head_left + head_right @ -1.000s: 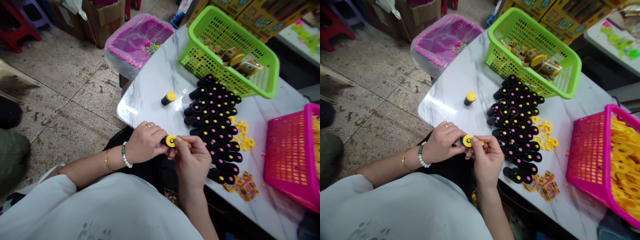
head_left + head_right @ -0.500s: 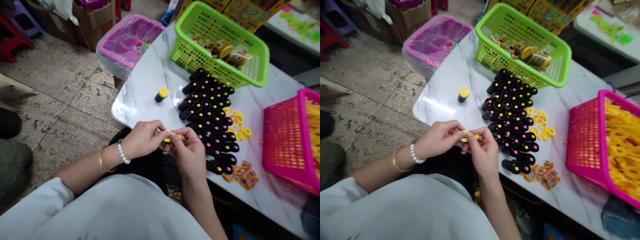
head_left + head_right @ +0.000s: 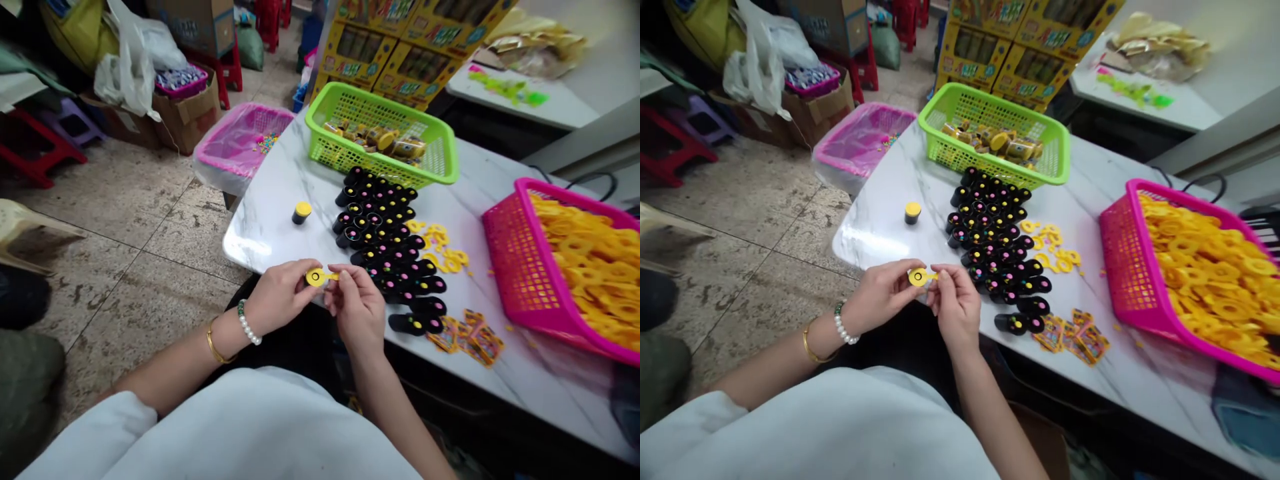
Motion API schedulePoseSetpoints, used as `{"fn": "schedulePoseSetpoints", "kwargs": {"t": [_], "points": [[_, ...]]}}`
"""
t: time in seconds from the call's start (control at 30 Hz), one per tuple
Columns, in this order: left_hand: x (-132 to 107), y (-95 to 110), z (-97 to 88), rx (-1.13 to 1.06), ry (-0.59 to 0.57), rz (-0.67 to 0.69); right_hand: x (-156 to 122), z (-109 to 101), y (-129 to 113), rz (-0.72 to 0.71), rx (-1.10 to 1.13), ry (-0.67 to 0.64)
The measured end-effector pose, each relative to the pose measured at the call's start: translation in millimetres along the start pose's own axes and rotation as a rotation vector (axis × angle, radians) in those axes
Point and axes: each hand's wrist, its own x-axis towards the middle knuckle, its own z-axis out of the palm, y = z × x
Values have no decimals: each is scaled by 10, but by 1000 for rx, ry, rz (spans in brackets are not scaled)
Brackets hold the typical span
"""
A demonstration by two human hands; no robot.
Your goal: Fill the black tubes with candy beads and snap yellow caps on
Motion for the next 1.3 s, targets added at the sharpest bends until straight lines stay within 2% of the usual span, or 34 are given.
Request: {"fn": "schedulePoseSetpoints", "kwargs": {"t": [0.13, 0.27, 0.37, 0.47, 0.53, 0.63, 0.7, 0.8, 0.9, 1.0, 1.07, 1.17, 1.3], "points": [[26, 6, -34, 11, -18, -2, 30, -22, -30, 68, 70, -44], [103, 14, -75, -36, -112, -60, 163, -60, -140, 194, -15, -245], [139, 5, -69, -48, -160, -76, 232, -61, -199, 221, -151, -351], [155, 10, -36, -1, -183, -102, 243, -26, -204, 181, -308, -339], [155, 34, -19, 57, -186, -121, 199, 15, -193, 123, -415, -287], [168, 61, -38, 143, -226, -98, 64, 56, -216, 4, -554, -192], [216, 36, -91, 202, -208, -84, -49, 3, -294, -71, -579, -200], [379, -80, -207, 309, -45, -126, -196, -289, -527, -188, -543, -175], [619, -240, -294, 372, 55, -185, -240, -770, -826, -288, -563, 95], [852, -356, -310, 408, 66, -260, -208, -1227, -1045, -260, -591, 359], [971, -391, -298, 440, 67, -318, -195, -1448, -1102, -208, -585, 480], [1112, -402, -276, 512, 63, -361, -212, -1668, -1077, -143, -553, 543], [1353, -406, -240, 640, -35, -295, -156, -1866, -993, -111, -577, 541]]}}
